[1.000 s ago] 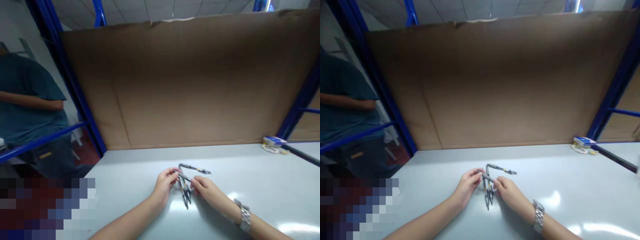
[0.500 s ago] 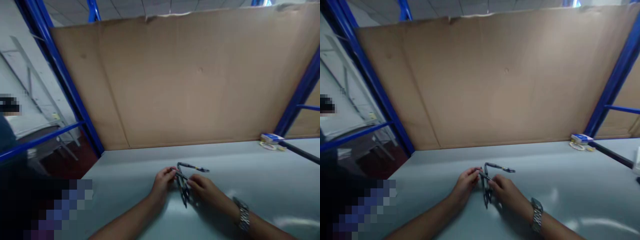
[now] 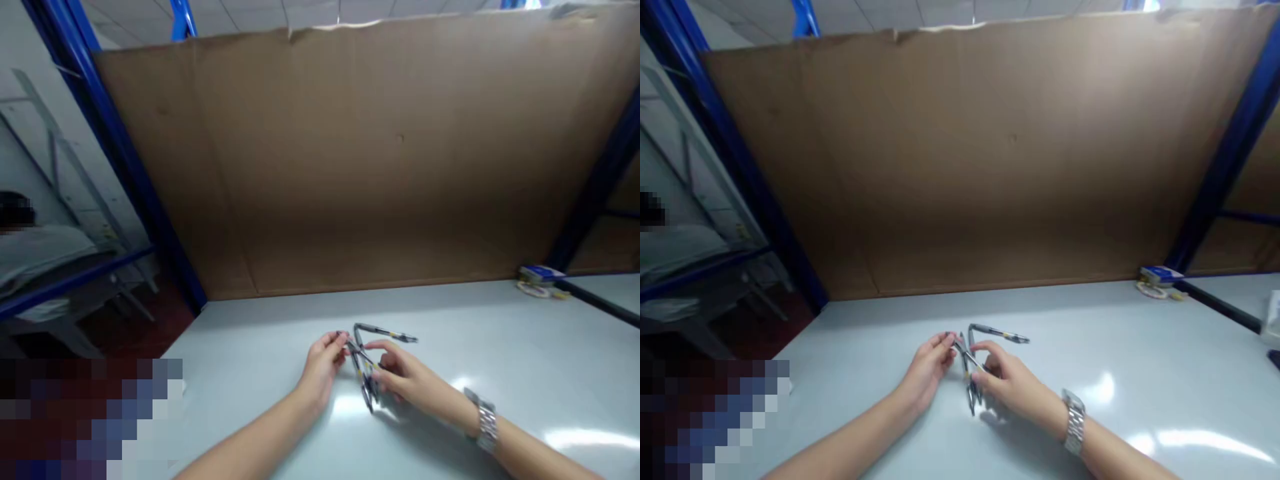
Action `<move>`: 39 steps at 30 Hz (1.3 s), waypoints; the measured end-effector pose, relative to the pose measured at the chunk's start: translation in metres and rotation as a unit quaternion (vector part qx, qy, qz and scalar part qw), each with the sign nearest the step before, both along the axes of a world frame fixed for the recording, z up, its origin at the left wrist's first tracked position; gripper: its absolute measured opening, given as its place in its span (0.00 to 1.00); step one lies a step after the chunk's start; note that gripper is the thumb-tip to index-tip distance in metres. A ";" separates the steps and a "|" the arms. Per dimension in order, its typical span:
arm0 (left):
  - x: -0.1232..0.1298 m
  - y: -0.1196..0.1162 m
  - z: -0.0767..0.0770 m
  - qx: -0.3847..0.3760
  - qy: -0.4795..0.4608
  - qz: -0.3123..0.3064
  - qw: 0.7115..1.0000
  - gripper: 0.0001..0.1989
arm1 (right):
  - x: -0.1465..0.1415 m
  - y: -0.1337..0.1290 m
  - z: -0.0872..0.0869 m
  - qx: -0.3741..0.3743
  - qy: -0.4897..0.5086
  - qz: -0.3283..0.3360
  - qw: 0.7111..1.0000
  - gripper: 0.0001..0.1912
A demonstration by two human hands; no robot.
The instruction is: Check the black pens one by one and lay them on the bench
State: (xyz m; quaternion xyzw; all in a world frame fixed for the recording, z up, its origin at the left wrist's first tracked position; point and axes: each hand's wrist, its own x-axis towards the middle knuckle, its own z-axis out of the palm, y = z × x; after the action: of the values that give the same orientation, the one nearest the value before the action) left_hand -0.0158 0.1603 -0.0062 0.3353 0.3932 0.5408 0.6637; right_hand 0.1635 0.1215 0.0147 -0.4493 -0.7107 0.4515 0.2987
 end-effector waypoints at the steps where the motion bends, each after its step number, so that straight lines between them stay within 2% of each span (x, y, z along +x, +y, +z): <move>1: 0.000 0.000 0.001 -0.006 -0.003 0.008 1.000 0.15 | 0.001 -0.003 0.003 0.004 0.002 0.032 0.999 0.24; 4: 0.002 -0.001 0.002 -0.012 0.005 0.004 1.000 0.15 | 0.002 -0.011 0.013 0.014 -0.027 0.125 0.992 0.24; 6: 0.002 -0.002 0.002 -0.004 0.017 -0.004 1.000 0.15 | 0.002 -0.014 0.016 0.003 -0.041 0.151 0.988 0.25; 14: 0.002 -0.002 0.003 0.010 0.056 -0.035 0.998 0.15 | -0.001 -0.016 0.016 0.014 -0.039 0.147 0.988 0.18; 18: 0.002 -0.002 0.004 0.011 0.056 -0.029 0.998 0.14 | -0.002 -0.018 0.015 0.009 -0.062 0.144 0.988 0.22; 22: 0.001 -0.002 0.003 0.020 0.058 -0.030 0.998 0.14 | -0.002 -0.017 0.013 0.013 -0.081 0.150 0.985 0.18; 26: 0.000 0.000 0.002 0.032 0.068 -0.028 0.997 0.14 | -0.003 -0.020 0.014 0.008 -0.087 0.161 0.983 0.24; 28: 0.000 0.001 0.002 0.043 0.066 -0.013 0.997 0.13 | -0.002 -0.019 0.013 0.021 -0.086 0.149 0.985 0.19; 30: -0.001 0.004 0.000 0.063 0.083 -0.005 0.995 0.12 | 0.001 -0.011 0.010 0.048 -0.084 0.102 0.990 0.12; 32: -0.003 0.006 -0.004 0.083 0.133 -0.009 0.988 0.12 | 0.010 0.005 0.004 0.074 -0.083 0.026 0.993 0.15; 34: -0.007 0.006 -0.010 0.135 0.227 -0.024 0.964 0.11 | 0.025 0.027 -0.005 0.114 -0.093 -0.051 0.988 0.20; 35: -0.009 0.005 -0.014 0.180 0.285 -0.036 0.941 0.12 | 0.033 0.038 -0.010 0.141 -0.116 -0.102 0.978 0.20; 37: -0.013 0.003 -0.020 0.300 0.398 -0.073 0.864 0.18 | 0.051 0.059 -0.019 0.188 -0.177 -0.164 0.952 0.15; 39: -0.016 0.000 -0.024 0.386 0.469 -0.119 0.786 0.23 | 0.065 0.073 -0.026 0.205 -0.228 -0.155 0.939 0.12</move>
State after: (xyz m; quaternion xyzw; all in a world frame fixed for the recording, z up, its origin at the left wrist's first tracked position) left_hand -0.0322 0.1605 -0.0307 0.8198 0.3718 0.3404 0.2718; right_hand 0.2286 0.1948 -0.0113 -0.5740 -0.7583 0.1293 0.2807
